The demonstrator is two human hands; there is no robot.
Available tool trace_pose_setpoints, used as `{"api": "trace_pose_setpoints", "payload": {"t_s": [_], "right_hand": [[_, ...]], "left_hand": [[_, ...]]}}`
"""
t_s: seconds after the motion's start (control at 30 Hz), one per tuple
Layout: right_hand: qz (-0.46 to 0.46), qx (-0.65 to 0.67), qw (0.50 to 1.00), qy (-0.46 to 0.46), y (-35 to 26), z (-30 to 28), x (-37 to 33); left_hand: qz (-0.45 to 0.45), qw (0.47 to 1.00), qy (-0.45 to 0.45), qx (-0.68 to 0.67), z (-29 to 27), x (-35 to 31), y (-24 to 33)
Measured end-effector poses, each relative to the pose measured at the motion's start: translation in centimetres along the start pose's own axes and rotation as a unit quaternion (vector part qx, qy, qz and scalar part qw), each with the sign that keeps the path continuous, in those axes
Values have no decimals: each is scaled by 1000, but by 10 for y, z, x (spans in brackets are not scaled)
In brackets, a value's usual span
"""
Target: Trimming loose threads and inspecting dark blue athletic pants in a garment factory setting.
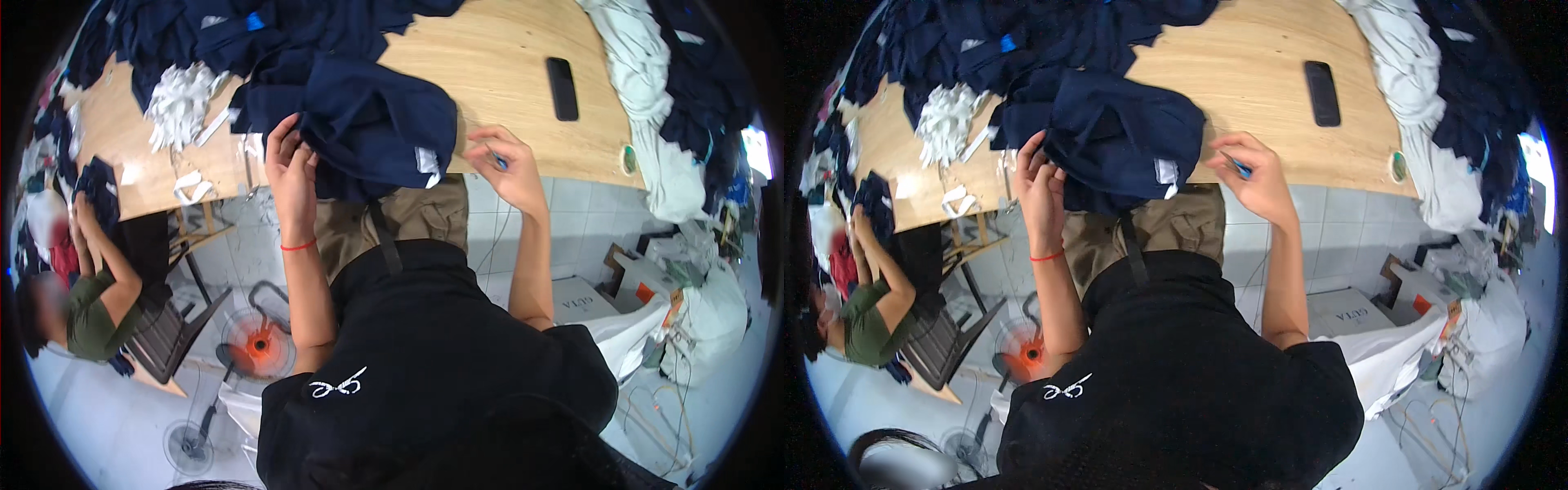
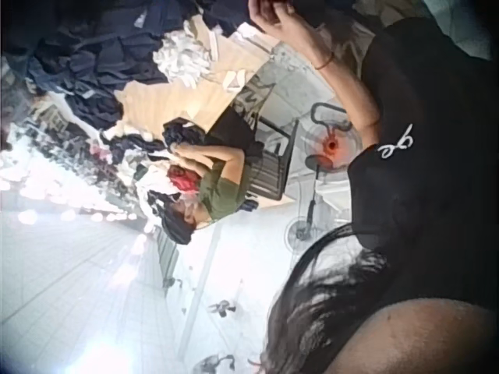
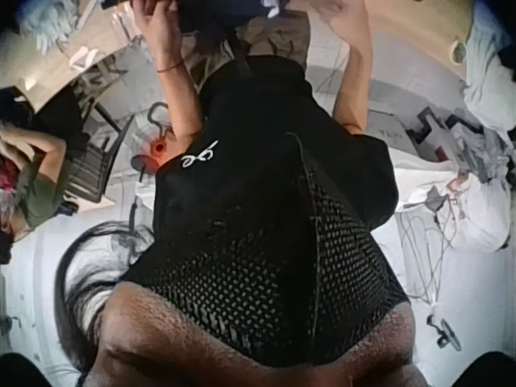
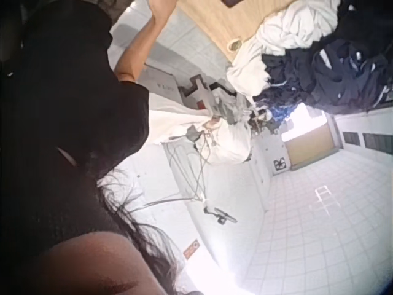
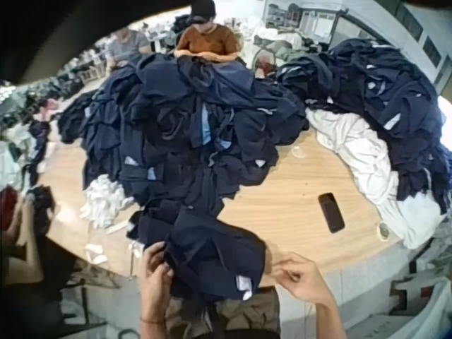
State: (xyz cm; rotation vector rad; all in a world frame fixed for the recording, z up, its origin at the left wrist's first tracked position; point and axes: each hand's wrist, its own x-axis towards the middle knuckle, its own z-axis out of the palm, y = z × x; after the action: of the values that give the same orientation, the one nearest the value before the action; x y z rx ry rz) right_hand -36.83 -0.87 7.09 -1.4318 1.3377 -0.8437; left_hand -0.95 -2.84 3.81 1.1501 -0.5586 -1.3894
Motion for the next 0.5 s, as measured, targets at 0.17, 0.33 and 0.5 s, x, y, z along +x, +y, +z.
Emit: {"api": "trace_pose_setpoints", "payload": {"t_s": [0.17,0.33,0.5], "right_hand": [[129,-75,969,195,6,11,-1],[19,-21,992,125,-30,78,8],[-101,-169,974,114,-2,139,0]], "left_hand": [[97,978,55,176,-14,-27,-4],[146,892,37,426,8,-43,2],[134,935,142,297,2,-46,-22]]}}
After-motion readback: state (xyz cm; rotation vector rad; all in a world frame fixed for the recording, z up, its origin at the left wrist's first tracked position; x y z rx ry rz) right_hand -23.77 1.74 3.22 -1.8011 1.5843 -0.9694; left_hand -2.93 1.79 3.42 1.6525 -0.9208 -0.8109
